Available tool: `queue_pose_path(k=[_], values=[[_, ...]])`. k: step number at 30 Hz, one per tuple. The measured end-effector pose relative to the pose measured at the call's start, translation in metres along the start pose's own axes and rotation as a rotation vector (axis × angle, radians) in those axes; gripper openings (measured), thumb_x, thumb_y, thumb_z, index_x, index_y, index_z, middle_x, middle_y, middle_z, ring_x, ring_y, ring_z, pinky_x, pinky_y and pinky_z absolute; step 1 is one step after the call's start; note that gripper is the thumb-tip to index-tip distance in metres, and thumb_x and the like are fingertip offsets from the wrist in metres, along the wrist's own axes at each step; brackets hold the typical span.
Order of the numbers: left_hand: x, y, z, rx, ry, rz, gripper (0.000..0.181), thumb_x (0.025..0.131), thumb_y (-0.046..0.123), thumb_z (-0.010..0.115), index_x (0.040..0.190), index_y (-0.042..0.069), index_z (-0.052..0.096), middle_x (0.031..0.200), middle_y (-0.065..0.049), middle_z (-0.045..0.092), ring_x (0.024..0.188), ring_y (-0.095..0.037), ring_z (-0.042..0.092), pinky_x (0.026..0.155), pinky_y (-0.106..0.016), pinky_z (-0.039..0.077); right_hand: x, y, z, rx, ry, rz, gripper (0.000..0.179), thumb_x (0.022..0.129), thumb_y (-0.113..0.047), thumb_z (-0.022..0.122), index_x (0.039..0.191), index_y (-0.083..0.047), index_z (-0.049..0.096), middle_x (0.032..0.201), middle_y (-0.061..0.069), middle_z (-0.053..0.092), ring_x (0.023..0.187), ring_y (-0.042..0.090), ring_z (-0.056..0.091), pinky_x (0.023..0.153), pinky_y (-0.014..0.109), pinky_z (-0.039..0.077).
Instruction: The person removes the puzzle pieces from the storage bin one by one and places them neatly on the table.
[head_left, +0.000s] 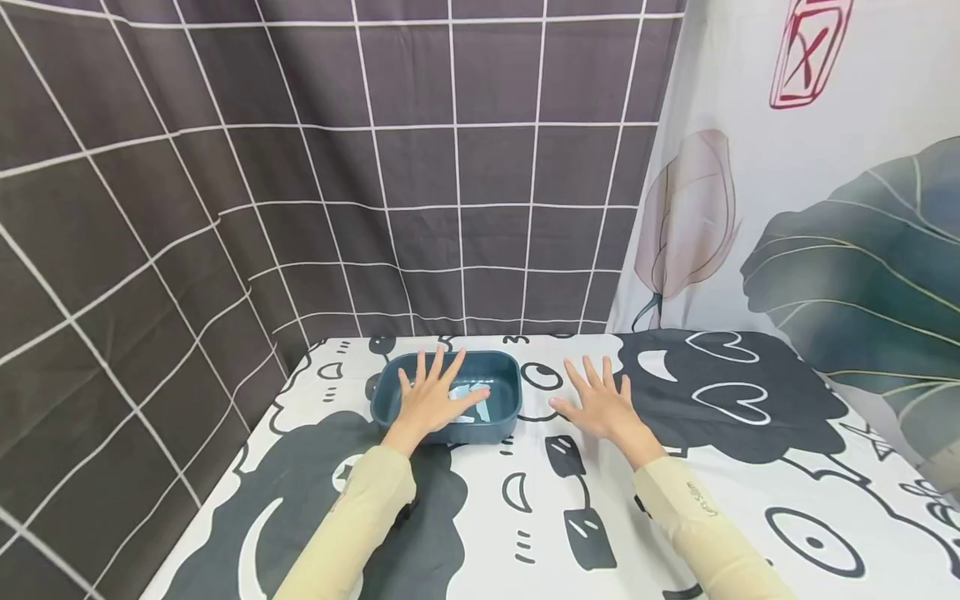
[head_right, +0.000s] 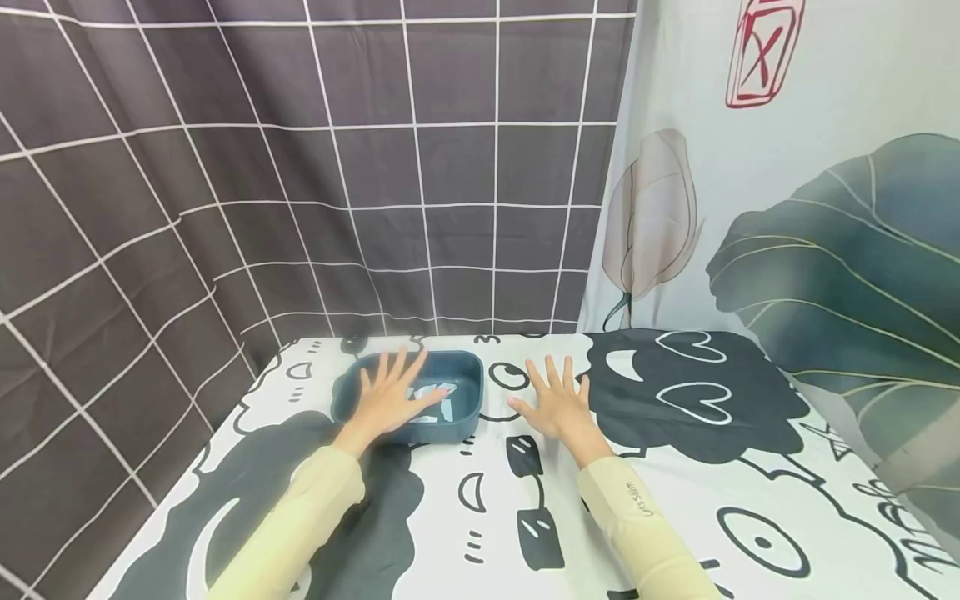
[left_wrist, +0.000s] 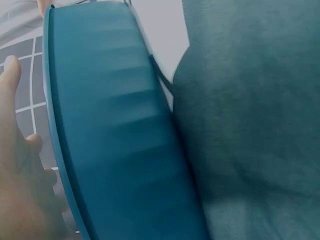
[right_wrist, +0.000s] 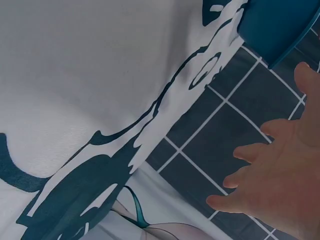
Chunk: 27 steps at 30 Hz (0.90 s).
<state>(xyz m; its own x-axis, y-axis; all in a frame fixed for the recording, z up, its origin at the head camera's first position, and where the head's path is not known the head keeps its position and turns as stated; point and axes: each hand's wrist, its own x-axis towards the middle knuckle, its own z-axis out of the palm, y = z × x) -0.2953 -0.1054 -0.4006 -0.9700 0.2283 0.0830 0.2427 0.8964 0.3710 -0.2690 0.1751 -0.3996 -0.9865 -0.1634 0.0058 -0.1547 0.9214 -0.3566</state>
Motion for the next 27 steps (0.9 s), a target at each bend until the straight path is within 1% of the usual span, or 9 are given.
queue_pose_path(k=[3, 8, 11, 14, 17, 20, 23, 25, 27], values=[[0.000, 0.001, 0.001, 0.015, 0.013, 0.024, 0.088, 0.084, 0.070, 0.053, 0.156, 0.034, 0.017, 0.166, -0.005, 0.000, 0.152, -0.039, -0.006, 0.112, -0.071, -0.003, -0.001, 0.002, 0.005, 0.020, 0.009, 0.003, 0.074, 0.098, -0.046, 0.047, 0.156, -0.010, 0.016, 0.161, 0.025, 0.005, 0.146, 0.051, -0.010, 0.111, 0.072, -0.005], [-0.001, 0.004, -0.003, 0.041, 0.072, 0.074, 0.088, 0.080, 0.063, 0.064, 0.153, 0.029, 0.030, 0.165, -0.009, 0.010, 0.151, -0.043, 0.003, 0.110, -0.074, 0.005, -0.001, 0.002, 0.012, 0.054, 0.038, -0.001, 0.072, 0.098, -0.040, 0.049, 0.156, -0.010, 0.019, 0.161, 0.025, 0.008, 0.147, 0.051, -0.007, 0.111, 0.072, -0.002], [0.002, 0.002, -0.008, 0.044, 0.095, 0.093, 0.086, 0.081, 0.059, 0.066, 0.153, 0.027, 0.032, 0.165, -0.010, 0.011, 0.151, -0.044, 0.005, 0.110, -0.074, 0.005, 0.001, 0.002, 0.014, 0.042, 0.094, -0.010, 0.071, 0.098, -0.038, 0.050, 0.155, -0.009, 0.021, 0.159, 0.027, 0.015, 0.147, 0.052, 0.001, 0.111, 0.072, 0.002], [0.006, -0.004, -0.013, 0.031, 0.115, 0.099, 0.081, 0.085, 0.050, 0.067, 0.152, 0.022, 0.033, 0.164, -0.013, 0.013, 0.149, -0.047, 0.006, 0.110, -0.075, 0.006, 0.004, 0.001, 0.012, 0.026, 0.179, -0.031, 0.069, 0.097, -0.034, 0.053, 0.153, -0.004, 0.026, 0.154, 0.030, 0.027, 0.145, 0.051, 0.017, 0.111, 0.071, 0.013], [0.008, -0.015, -0.020, 0.015, 0.104, 0.079, 0.077, 0.087, 0.039, 0.069, 0.152, 0.019, 0.034, 0.163, -0.015, 0.014, 0.148, -0.050, 0.005, 0.109, -0.076, 0.006, 0.007, -0.003, 0.008, 0.037, 0.257, -0.067, 0.065, 0.096, -0.031, 0.057, 0.148, 0.001, 0.034, 0.146, 0.031, 0.040, 0.138, 0.048, 0.036, 0.109, 0.067, 0.024], [0.010, -0.028, -0.027, 0.002, 0.058, 0.036, 0.075, 0.088, 0.033, 0.068, 0.152, 0.017, 0.033, 0.164, -0.014, 0.010, 0.149, -0.049, 0.000, 0.109, -0.075, 0.005, 0.012, -0.009, 0.004, 0.081, 0.312, -0.097, 0.060, 0.094, -0.027, 0.060, 0.141, 0.005, 0.042, 0.136, 0.029, 0.052, 0.126, 0.045, 0.050, 0.106, 0.060, 0.035], [0.014, -0.040, -0.033, -0.031, 0.037, -0.008, 0.075, 0.089, 0.030, 0.067, 0.153, 0.013, 0.030, 0.163, -0.018, 0.006, 0.148, -0.050, -0.002, 0.110, -0.074, 0.005, 0.018, -0.016, 0.001, 0.147, 0.340, -0.110, 0.053, 0.093, -0.024, 0.062, 0.135, 0.006, 0.049, 0.125, 0.026, 0.061, 0.117, 0.042, 0.058, 0.098, 0.054, 0.044], [0.016, -0.047, -0.035, -0.070, 0.036, -0.041, 0.075, 0.090, 0.029, 0.065, 0.153, 0.010, 0.028, 0.162, -0.022, 0.004, 0.147, -0.051, -0.002, 0.110, -0.073, 0.006, 0.021, -0.020, 0.002, 0.206, 0.349, -0.118, 0.048, 0.093, -0.021, 0.063, 0.131, 0.006, 0.052, 0.119, 0.023, 0.064, 0.110, 0.039, 0.062, 0.093, 0.050, 0.049], [0.018, -0.054, -0.036, -0.112, 0.033, -0.074, 0.076, 0.091, 0.028, 0.063, 0.153, 0.006, 0.025, 0.161, -0.027, 0.004, 0.146, -0.053, 0.001, 0.111, -0.072, 0.009, 0.024, -0.025, 0.003, 0.274, 0.358, -0.124, 0.042, 0.092, -0.017, 0.064, 0.127, 0.006, 0.056, 0.112, 0.021, 0.066, 0.103, 0.035, 0.065, 0.090, 0.047, 0.051]])
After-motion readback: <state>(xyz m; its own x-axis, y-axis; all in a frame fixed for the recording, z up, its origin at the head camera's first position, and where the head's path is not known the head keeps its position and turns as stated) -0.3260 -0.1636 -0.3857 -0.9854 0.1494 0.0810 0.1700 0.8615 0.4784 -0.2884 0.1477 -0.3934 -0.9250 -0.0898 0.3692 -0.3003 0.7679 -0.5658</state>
